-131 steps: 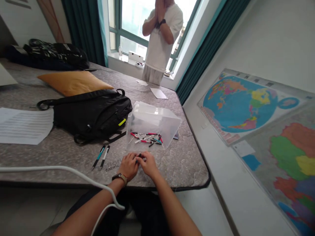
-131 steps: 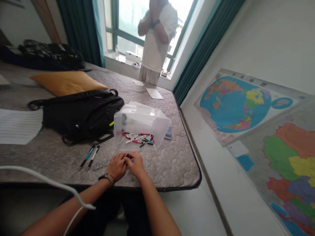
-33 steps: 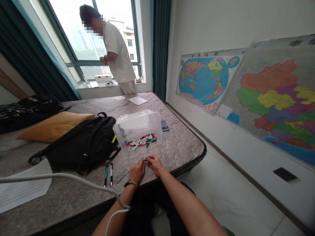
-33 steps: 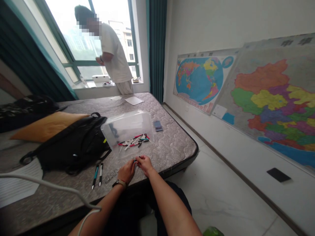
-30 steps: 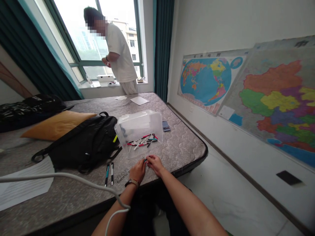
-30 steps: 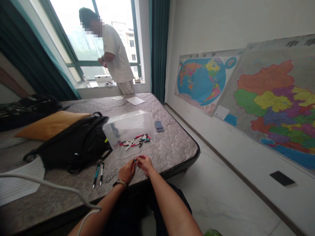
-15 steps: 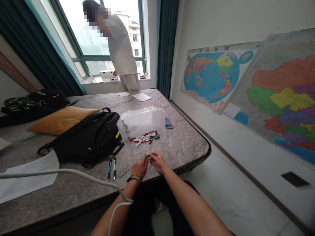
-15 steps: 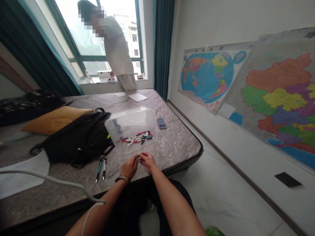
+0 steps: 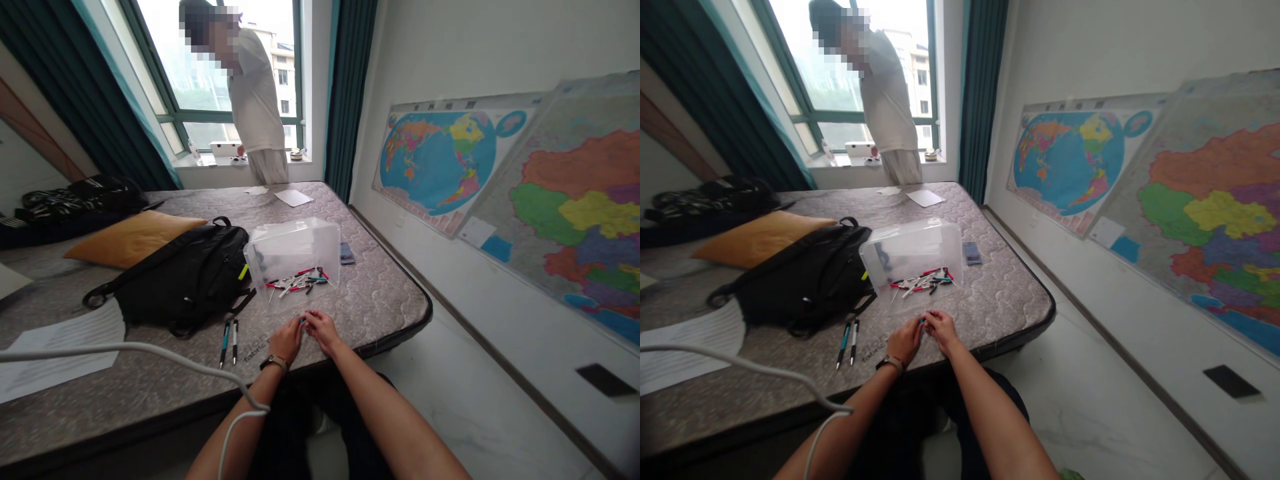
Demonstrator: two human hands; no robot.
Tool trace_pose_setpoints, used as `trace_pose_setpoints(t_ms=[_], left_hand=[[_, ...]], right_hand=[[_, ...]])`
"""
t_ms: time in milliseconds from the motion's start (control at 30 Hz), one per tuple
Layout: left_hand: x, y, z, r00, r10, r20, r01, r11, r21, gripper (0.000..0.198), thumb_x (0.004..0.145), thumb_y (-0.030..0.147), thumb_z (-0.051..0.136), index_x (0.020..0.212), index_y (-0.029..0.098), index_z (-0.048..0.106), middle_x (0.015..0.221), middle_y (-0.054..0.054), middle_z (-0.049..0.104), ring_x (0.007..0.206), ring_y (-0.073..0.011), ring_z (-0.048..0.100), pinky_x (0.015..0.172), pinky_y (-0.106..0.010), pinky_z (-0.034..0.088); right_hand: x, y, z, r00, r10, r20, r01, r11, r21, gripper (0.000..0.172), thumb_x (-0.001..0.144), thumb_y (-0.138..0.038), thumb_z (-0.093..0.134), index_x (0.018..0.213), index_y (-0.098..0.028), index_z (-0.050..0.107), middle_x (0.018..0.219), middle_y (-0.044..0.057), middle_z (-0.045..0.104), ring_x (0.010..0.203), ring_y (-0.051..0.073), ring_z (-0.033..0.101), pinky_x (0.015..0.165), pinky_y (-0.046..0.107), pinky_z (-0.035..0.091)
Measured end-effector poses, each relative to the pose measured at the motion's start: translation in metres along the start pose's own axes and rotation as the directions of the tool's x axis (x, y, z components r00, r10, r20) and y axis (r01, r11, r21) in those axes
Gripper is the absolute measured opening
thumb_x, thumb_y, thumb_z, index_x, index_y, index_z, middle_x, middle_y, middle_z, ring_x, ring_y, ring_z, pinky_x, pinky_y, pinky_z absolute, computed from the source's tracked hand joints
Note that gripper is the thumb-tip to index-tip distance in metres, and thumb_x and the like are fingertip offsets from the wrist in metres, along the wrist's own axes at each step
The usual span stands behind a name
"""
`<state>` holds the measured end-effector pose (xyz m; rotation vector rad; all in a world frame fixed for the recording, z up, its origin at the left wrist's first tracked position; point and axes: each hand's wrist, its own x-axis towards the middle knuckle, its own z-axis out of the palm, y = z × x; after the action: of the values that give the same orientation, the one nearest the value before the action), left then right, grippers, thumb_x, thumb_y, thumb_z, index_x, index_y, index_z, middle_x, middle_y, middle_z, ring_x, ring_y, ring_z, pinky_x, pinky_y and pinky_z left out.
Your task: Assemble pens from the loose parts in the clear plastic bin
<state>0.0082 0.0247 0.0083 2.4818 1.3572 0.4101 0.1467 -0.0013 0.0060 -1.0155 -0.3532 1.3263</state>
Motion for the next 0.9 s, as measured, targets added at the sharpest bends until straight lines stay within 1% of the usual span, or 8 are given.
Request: trace_pose_setpoints(t_ms=[100,233,367,500,600,700,800,900], left_hand=[[0.000,0.000,-0.001,1.000,-0.007,0.003,0.007,1.000,-0.005,0.041,0.101,0.040,0.028,0.125,0.026,0.057,0.109,-0.008,0.069,0.085,-0.0180,0.067,0.070,-0.027,0.045],[-0.001,0.001,-0.002,1.000,-0.021,0.019,0.022,0.999,-0.029,0.041,0.100,0.041,0.029,0.130,0.028,0.055,0.114,-0.008,0.068,0.088,-0.0181,0.067,0.072,-0.027,0.046],[-0.001,0.001,0.000,0.999,-0.034,0.036,0.036,0.998,-0.047,0.042,0.100,0.041,0.028,0.130,0.028,0.056,0.115,-0.008,0.069,0.091,-0.0184,0.067,0.074,-0.026,0.047],[-0.001,0.000,0.000,0.999,-0.022,0.023,0.023,0.998,-0.059,0.042,0.101,0.042,0.027,0.129,0.028,0.055,0.117,-0.008,0.068,0.090,-0.0180,0.067,0.072,-0.026,0.046],[-0.001,0.001,-0.001,1.000,-0.010,0.014,0.011,0.998,-0.059,0.042,0.101,0.043,0.026,0.123,0.027,0.057,0.114,-0.007,0.069,0.089,-0.0182,0.067,0.070,-0.026,0.045],[-0.001,0.002,-0.004,0.999,-0.044,-0.008,0.043,0.997,-0.071,0.041,0.101,0.045,0.027,0.118,0.025,0.058,0.111,-0.007,0.069,0.091,-0.0187,0.067,0.073,-0.027,0.045],[-0.001,0.002,-0.005,0.994,-0.099,-0.039,0.094,0.990,-0.102,0.040,0.100,0.046,0.030,0.120,0.023,0.055,0.112,-0.009,0.069,0.093,-0.0195,0.067,0.075,-0.028,0.045],[-0.001,0.002,-0.004,0.990,-0.134,-0.054,0.127,0.985,-0.115,0.039,0.100,0.046,0.032,0.123,0.023,0.053,0.109,-0.009,0.069,0.091,-0.0202,0.068,0.073,-0.029,0.044]], right_hand=[[-0.001,-0.002,-0.003,0.997,0.027,0.066,-0.027,1.000,0.011,0.045,0.059,-0.031,0.087,0.096,-0.016,0.069,0.098,0.007,0.072,0.065,0.008,0.061,0.065,0.022,0.048],[0.002,0.002,-0.004,1.000,0.007,0.016,-0.007,1.000,-0.014,0.041,0.058,-0.035,0.088,0.087,-0.015,0.068,0.089,0.006,0.072,0.057,0.007,0.055,0.061,0.022,0.047],[0.008,0.008,-0.003,1.000,-0.020,-0.006,0.019,0.999,-0.042,0.042,0.057,-0.039,0.088,0.081,-0.014,0.066,0.081,0.004,0.071,0.052,0.005,0.050,0.055,0.020,0.044],[0.008,0.009,-0.004,0.999,-0.040,0.000,0.040,0.998,-0.046,0.042,0.057,-0.041,0.087,0.081,-0.015,0.065,0.081,0.003,0.070,0.052,0.005,0.051,0.055,0.020,0.043],[0.007,0.009,-0.004,0.999,-0.048,0.001,0.048,0.998,-0.047,0.042,0.058,-0.040,0.087,0.082,-0.015,0.064,0.083,0.004,0.071,0.054,0.006,0.052,0.057,0.021,0.045],[0.008,0.009,-0.003,0.995,-0.078,-0.055,0.078,0.997,0.003,0.040,0.058,-0.039,0.087,0.080,-0.017,0.062,0.083,0.003,0.070,0.055,0.007,0.053,0.058,0.022,0.046],[0.012,0.010,0.000,0.981,-0.111,-0.160,0.125,0.989,0.082,0.038,0.059,-0.039,0.086,0.079,-0.019,0.060,0.081,0.001,0.069,0.057,0.008,0.054,0.058,0.022,0.047],[0.017,0.010,0.000,0.962,-0.131,-0.241,0.161,0.981,0.107,0.037,0.062,-0.041,0.083,0.081,-0.021,0.058,0.082,0.002,0.068,0.058,0.009,0.055,0.056,0.022,0.047]])
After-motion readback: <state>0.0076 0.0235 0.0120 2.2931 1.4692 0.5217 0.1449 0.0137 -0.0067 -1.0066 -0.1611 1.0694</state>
